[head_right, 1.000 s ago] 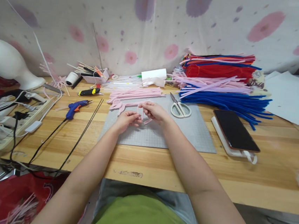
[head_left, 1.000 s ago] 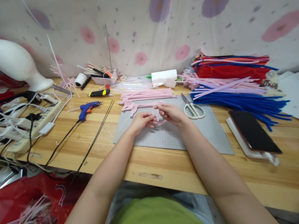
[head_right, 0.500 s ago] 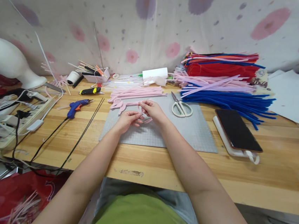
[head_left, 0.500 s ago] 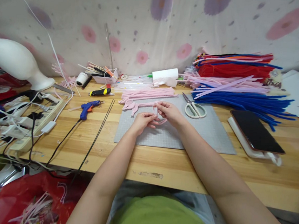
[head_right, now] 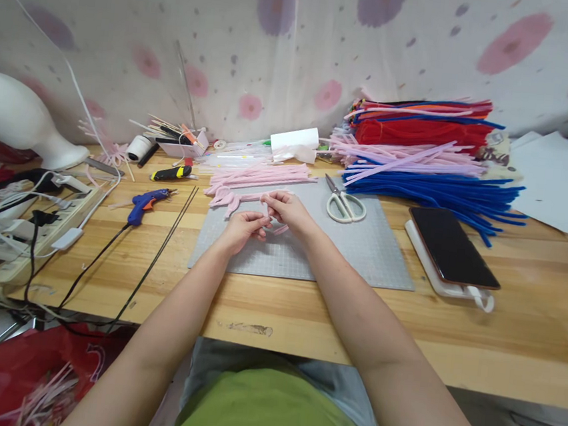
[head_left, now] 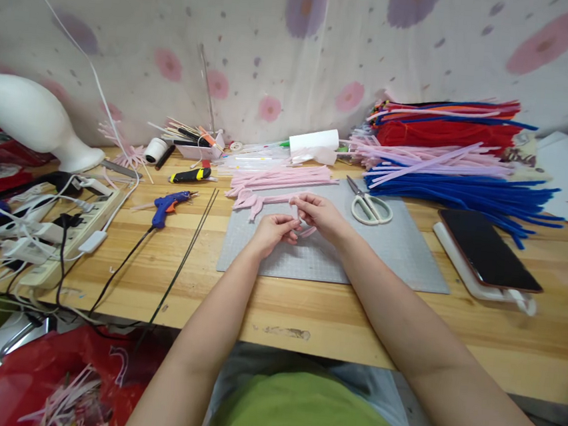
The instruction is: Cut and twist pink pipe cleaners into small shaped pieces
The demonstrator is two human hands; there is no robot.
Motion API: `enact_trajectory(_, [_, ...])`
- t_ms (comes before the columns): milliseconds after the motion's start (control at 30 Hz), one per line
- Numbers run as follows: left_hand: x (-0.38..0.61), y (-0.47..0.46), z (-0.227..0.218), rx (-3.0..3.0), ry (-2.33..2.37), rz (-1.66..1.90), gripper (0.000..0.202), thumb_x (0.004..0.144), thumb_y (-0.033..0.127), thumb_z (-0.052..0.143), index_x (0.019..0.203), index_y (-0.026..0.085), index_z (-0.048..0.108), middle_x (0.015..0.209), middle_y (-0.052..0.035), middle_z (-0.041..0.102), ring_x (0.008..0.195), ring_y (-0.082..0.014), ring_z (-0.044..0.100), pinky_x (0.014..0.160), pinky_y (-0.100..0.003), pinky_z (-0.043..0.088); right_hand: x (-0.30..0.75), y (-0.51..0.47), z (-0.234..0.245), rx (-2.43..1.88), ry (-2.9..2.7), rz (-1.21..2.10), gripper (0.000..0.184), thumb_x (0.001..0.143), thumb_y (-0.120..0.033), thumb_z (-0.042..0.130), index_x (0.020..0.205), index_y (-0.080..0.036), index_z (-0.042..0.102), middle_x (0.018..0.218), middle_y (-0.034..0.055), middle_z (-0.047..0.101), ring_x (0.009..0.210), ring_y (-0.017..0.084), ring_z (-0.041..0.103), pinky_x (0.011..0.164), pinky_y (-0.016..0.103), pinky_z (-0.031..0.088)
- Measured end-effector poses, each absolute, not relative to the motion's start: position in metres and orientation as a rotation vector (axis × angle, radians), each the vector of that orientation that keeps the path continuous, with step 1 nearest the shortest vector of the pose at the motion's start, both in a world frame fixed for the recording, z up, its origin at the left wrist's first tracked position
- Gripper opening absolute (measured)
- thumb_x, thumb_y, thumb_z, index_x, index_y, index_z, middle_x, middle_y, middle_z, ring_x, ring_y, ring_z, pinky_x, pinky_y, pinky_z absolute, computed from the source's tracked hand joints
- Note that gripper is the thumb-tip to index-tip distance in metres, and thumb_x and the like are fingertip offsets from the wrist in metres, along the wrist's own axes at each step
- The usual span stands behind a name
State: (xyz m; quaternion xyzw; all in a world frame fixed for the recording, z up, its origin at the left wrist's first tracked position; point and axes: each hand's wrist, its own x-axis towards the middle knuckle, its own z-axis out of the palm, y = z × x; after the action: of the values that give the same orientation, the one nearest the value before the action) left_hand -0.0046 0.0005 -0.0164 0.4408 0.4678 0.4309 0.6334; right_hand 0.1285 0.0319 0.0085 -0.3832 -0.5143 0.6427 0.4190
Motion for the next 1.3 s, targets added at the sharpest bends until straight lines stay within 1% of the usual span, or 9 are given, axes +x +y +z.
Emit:
enact_trajectory(133, [-0.008, 0.001, -0.013, 0.958, 0.978, 1.027, 0.029, 0.058, 0.034, 0.072, 0.071, 0.011, 0.062, 0.066, 0.0007, 0.061, 0.045, -0.0020, 0.046, 0.048, -0.018, 0.046, 0.133, 0.033, 0.004, -0.922, -1.198, 1.729, 0.036, 0.060, -0.041, 0.070, 0.078, -0.017, 0.051, 0.048, -0.0078, 0.046, 0.037, 0.002, 0.029, 0.037, 0.018, 0.011])
enact_trajectory(333, [-0.009, -0.002, -0.007, 0.853, 0.809, 0.985, 0.030, 0.056, 0.033, 0.074, 0.070, 0.010, 0.061, 0.061, 0.0040, 0.055, 0.042, 0.0015, 0.037, 0.046, -0.015, 0.043, 0.141, 0.030, -0.003, -0.719, -1.209, 2.092, 0.036, 0.065, -0.042, 0.067, 0.084, -0.013, 0.056, 0.046, -0.0089, 0.036, 0.037, 0.000, 0.020, 0.036, 0.015, 0.009])
enact_trajectory(500, [-0.007, -0.005, -0.006, 0.830, 0.753, 0.937, 0.029, 0.057, 0.028, 0.075, 0.075, 0.010, 0.064, 0.063, 0.0028, 0.058, 0.042, 0.0013, 0.038, 0.050, -0.018, 0.046, 0.141, 0.030, -0.006, -0.632, -1.124, 2.104, 0.036, 0.062, -0.038, 0.071, 0.081, -0.012, 0.056, 0.043, -0.0098, 0.033, 0.036, 0.000, 0.018, 0.034, 0.013, 0.009])
enact_trajectory(633, [-0.006, -0.007, -0.005, 0.874, 0.727, 0.886, 0.032, 0.057, 0.027, 0.075, 0.082, 0.009, 0.067, 0.061, 0.0022, 0.058, 0.044, -0.0002, 0.043, 0.055, -0.021, 0.048, 0.143, 0.032, -0.005, -0.612, -1.121, 2.098, 0.036, 0.063, -0.038, 0.071, 0.082, -0.012, 0.056, 0.043, -0.0089, 0.037, 0.035, 0.000, 0.023, 0.033, 0.012, 0.011])
enact_trajectory(733, [-0.006, -0.008, -0.005, 0.868, 0.739, 0.901, 0.032, 0.056, 0.028, 0.075, 0.081, 0.010, 0.068, 0.059, 0.0024, 0.057, 0.045, -0.0009, 0.044, 0.056, -0.022, 0.049, 0.144, 0.033, -0.004, -0.609, -1.123, 2.086, 0.035, 0.063, -0.037, 0.071, 0.081, -0.012, 0.056, 0.043, -0.0082, 0.039, 0.035, 0.000, 0.027, 0.032, 0.012, 0.013])
enact_trajectory(867, [-0.006, -0.007, -0.007, 0.876, 0.773, 0.896, 0.030, 0.055, 0.028, 0.076, 0.078, 0.010, 0.068, 0.060, 0.0015, 0.059, 0.045, -0.0010, 0.045, 0.056, -0.022, 0.048, 0.143, 0.036, -0.004, -0.632, -1.074, 2.053, 0.033, 0.064, -0.036, 0.071, 0.080, -0.012, 0.056, 0.042, -0.0095, 0.035, 0.035, 0.001, 0.029, 0.032, 0.013, 0.019])
enact_trajectory(1067, [-0.003, -0.004, -0.007, 0.860, 0.829, 0.914, 0.027, 0.054, 0.027, 0.076, 0.070, 0.009, 0.066, 0.061, 0.0010, 0.060, 0.045, -0.0015, 0.045, 0.056, -0.023, 0.047, 0.140, 0.039, -0.005, -0.662, -0.999, 2.029, 0.033, 0.062, -0.036, 0.072, 0.079, -0.012, 0.056, 0.043, -0.0102, 0.038, 0.035, 0.001, 0.029, 0.036, 0.015, 0.031])
enact_trajectory(1167, [-0.001, -0.004, -0.007, 0.865, 0.839, 0.902, 0.028, 0.054, 0.028, 0.076, 0.072, 0.009, 0.066, 0.062, 0.0003, 0.060, 0.046, -0.0018, 0.045, 0.058, -0.024, 0.046, 0.140, 0.039, -0.003, -0.665, -0.989, 2.022, 0.032, 0.062, -0.036, 0.071, 0.077, -0.012, 0.056, 0.042, -0.0106, 0.036, 0.035, 0.001, 0.027, 0.036, 0.015, 0.030])
enact_trajectory(1300, [0.000, -0.005, -0.008, 0.876, 0.855, 0.886, 0.032, 0.052, 0.029, 0.077, 0.075, 0.008, 0.066, 0.059, 0.0009, 0.059, 0.046, -0.0020, 0.045, 0.059, -0.025, 0.047, 0.141, 0.040, -0.001, -0.638, -1.018, 2.021, 0.033, 0.062, -0.035, 0.072, 0.077, -0.012, 0.056, 0.044, -0.0095, 0.038, 0.034, 0.000, 0.027, 0.034, 0.013, 0.022])
